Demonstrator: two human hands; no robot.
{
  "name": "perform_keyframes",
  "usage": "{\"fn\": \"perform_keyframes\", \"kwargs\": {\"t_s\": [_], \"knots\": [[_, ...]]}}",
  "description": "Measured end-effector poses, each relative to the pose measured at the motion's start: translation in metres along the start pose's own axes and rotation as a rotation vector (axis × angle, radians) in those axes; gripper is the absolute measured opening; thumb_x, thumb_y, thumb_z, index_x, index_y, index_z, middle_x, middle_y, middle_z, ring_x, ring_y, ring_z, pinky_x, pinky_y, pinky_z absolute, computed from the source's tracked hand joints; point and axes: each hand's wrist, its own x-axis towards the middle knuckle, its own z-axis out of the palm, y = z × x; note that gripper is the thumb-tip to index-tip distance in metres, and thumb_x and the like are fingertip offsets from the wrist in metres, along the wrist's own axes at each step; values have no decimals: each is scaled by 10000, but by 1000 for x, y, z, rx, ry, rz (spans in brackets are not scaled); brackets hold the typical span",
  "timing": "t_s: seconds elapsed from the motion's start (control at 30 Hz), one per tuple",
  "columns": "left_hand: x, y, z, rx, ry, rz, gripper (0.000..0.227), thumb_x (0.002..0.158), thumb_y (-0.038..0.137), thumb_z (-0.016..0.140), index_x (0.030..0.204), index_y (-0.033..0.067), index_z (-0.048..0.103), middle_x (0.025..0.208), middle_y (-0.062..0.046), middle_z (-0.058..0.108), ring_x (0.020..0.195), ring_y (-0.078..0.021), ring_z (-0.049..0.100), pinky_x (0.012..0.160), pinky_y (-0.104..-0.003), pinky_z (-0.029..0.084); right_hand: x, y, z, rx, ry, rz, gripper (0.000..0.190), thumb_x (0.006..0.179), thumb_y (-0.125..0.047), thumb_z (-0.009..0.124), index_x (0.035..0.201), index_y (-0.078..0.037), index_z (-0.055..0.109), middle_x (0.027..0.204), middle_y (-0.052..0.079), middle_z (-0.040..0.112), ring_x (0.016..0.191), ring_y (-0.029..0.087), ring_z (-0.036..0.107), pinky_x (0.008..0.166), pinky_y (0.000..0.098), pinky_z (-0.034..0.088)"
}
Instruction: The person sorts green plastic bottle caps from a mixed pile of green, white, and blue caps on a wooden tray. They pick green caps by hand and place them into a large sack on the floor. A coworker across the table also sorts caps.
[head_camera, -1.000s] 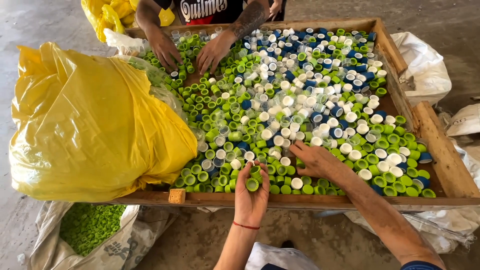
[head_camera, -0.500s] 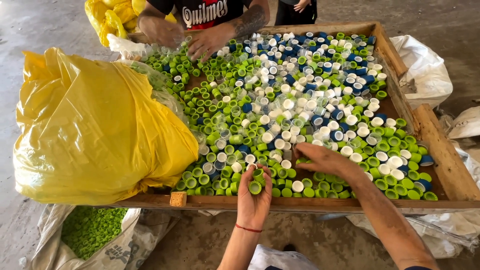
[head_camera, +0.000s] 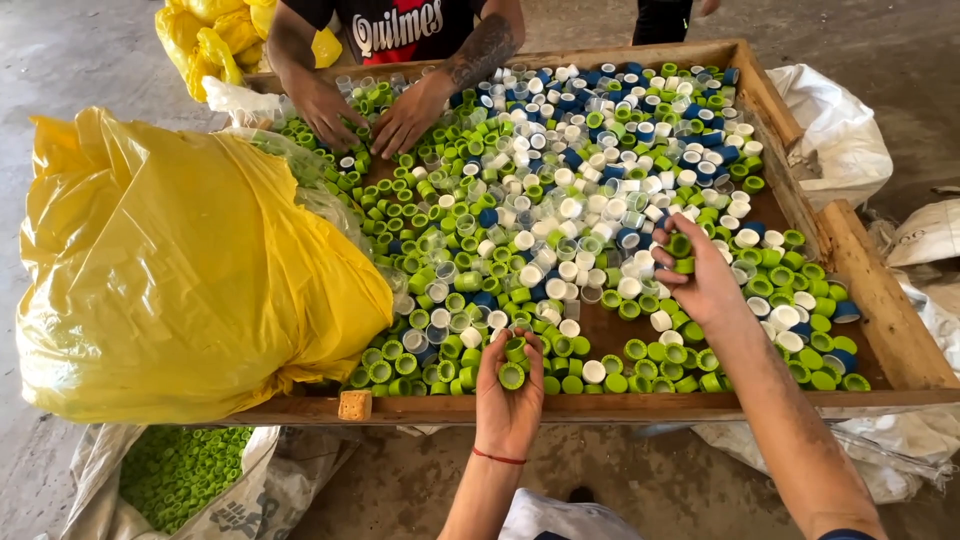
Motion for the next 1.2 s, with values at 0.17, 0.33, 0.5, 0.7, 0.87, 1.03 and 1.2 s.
{"fn": "perform_keyframes", "kwargs": {"t_s": [0.17, 0.33, 0.5, 0.7, 0.87, 1.03, 1.2], "knots": [[3, 1, -3, 11, -16, -16, 186, 909, 55, 712, 1079, 46, 638, 1101, -99, 619, 1032, -202, 636, 778, -208, 631, -8, 0, -16, -844, -143, -172, 184, 1021, -306, 606, 1010, -141, 688, 988, 27, 666, 776, 143, 571, 732, 338, 389], [2, 1, 0, 24, -35, -34, 173, 918, 91, 716, 1079, 65, 656, 1097, -86, 622, 994, -168, 630, 641, -170, 635, -26, -13, -7, -1812, -509, 24, 385, 921, -506, 605, 1208, -282, 730, 1141, -32, 787, 487, 81, 555, 714, 282, 614], [6, 6, -12, -22, -142, -136, 81, 968, 161, 667, 961, 134, 591, 939, 6, 532, 788, -63, 490, 376, -103, 418, -20, 16, -29, -2113, -617, 178, 458, 954, -398, 668, 1390, -285, 585, 1283, 9, 690, 1006, 131, 730, 993, 339, 587], [5, 9, -16, -57, -138, -191, 144, 966, 200, 682, 901, 154, 562, 834, 47, 444, 728, -43, 424, 316, -89, 333, -3, 40, -40, -2279, -669, 143, 444, 978, -372, 653, 1391, -248, 547, 1218, 35, 698, 1067, 149, 715, 949, 305, 606], [3, 19, -31, -55, -162, -209, 176, 975, 215, 674, 898, 173, 521, 833, 48, 410, 648, -36, 407, 290, -96, 285, 5, 40, -40, -2260, -665, 71, 345, 1003, -375, 607, 1319, -242, 568, 1037, -2, 698, 900, 120, 704, 833, 273, 619], [-3, 26, -43, 7, -151, -182, 210, 984, 242, 675, 869, 182, 510, 791, 49, 426, 544, -19, 390, 274, -103, 265, -20, 15, 6, -2007, -557, -156, 263, 994, -438, 570, 1187, -281, 655, 816, -29, 712, 580, 106, 594, 760, 326, 562], [-12, 29, -51, 144, -184, -171, 238, 1015, 249, 655, 865, 173, 486, 764, 51, 434, 495, -6, 408, 278, -99, 262, -45, 22, 34, -1638, -576, -110, 247, 965, -247, 624, 1206, -232, 675, 1070, -8, 811, 541, 47, 688, 526, 177, 601]]}}
